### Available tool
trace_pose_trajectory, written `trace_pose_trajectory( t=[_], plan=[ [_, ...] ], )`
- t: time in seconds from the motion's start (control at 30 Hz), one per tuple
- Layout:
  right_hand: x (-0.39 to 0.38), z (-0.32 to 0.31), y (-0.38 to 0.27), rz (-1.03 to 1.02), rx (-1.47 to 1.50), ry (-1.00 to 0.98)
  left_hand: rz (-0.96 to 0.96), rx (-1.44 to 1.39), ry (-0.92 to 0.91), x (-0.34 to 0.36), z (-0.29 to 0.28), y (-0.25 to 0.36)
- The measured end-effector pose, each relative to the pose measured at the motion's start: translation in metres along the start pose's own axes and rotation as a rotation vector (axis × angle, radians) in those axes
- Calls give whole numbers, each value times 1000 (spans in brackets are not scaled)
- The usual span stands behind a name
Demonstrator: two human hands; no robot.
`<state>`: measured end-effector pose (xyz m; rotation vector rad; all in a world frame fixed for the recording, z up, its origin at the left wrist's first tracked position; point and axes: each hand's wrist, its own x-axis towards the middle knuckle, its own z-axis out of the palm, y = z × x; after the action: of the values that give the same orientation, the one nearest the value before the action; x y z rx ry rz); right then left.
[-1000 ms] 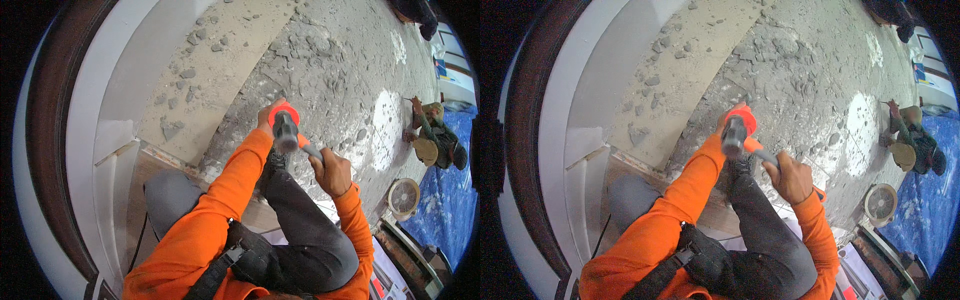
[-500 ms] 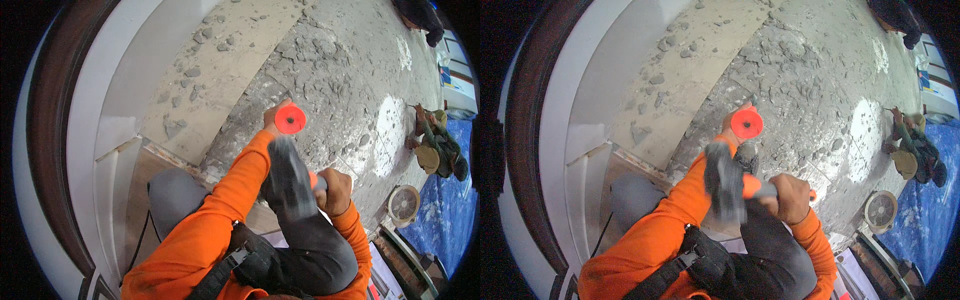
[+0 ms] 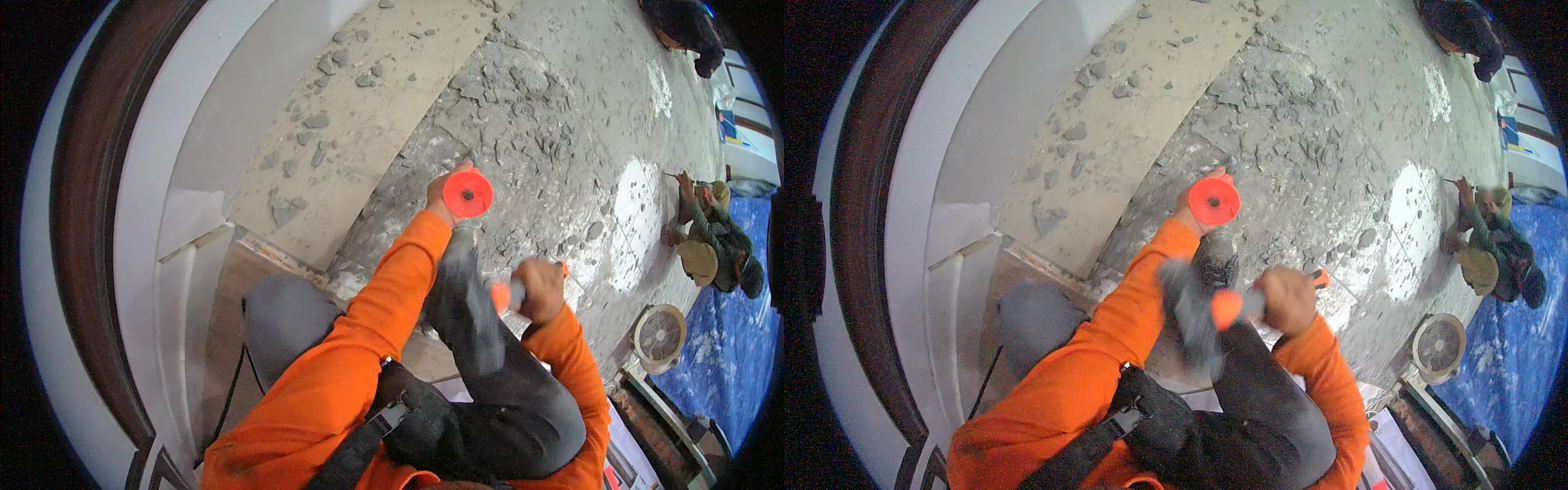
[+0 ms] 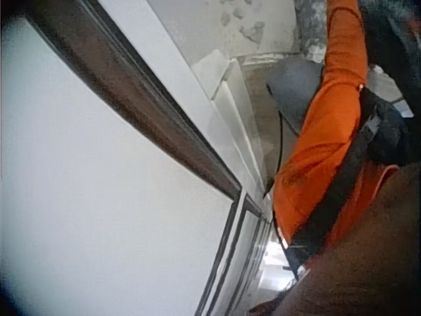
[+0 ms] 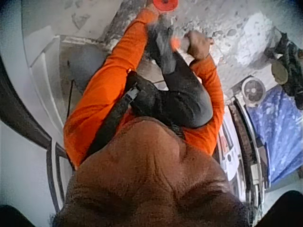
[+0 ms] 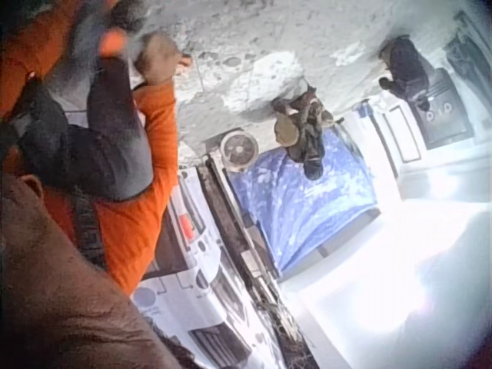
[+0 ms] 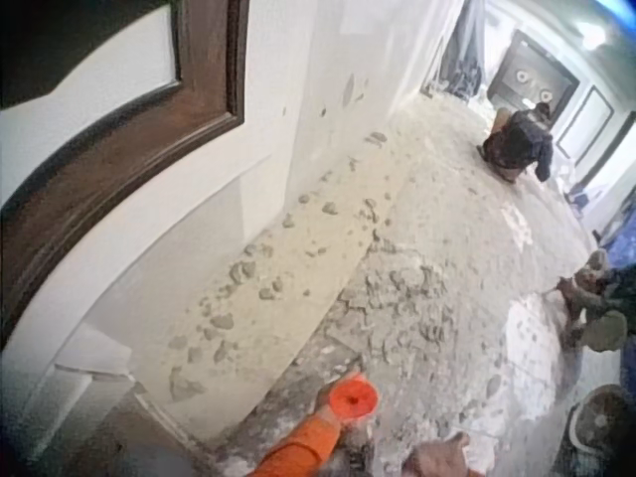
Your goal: The person uses a red suction cup and a hammer to remove tiles from a concrete floor. They attach the suction cup to a tile, then repeatedly strike the handle with the hammer to loosen and lift the tile from the surface.
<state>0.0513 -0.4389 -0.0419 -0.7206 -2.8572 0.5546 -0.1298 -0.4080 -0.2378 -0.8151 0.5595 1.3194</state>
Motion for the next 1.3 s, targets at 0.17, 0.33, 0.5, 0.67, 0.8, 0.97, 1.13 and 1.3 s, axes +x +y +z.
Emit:
trace_pose_trajectory(
  t=[0.17,0.33,0.5,0.67,0.8,0.97,1.13,1.3],
  plan=[
    [27,-18,-12,452,-108,-158,15,164,-133,-17,-6,21],
    [30,-30,-40,65,150,22,91,98,3,-7,0,2],
    [15,-2,-1,411,-177,-225,50,399,-85,-5,-3,11],
    [27,-28,-36,261,27,-81,175,224,-108,32,-14,6],
    [21,-50,-37,126,124,-24,165,284,-70,1,7,-20],
    [-6,-28,-24,417,-76,18,317,770,-198,-3,-42,-4],
    [-47,16,14,915,32,-14,515,1148,-189,-71,3,31],
    [-21,65,51,909,0,-18,526,693,-218,-145,62,110]
  ],
)
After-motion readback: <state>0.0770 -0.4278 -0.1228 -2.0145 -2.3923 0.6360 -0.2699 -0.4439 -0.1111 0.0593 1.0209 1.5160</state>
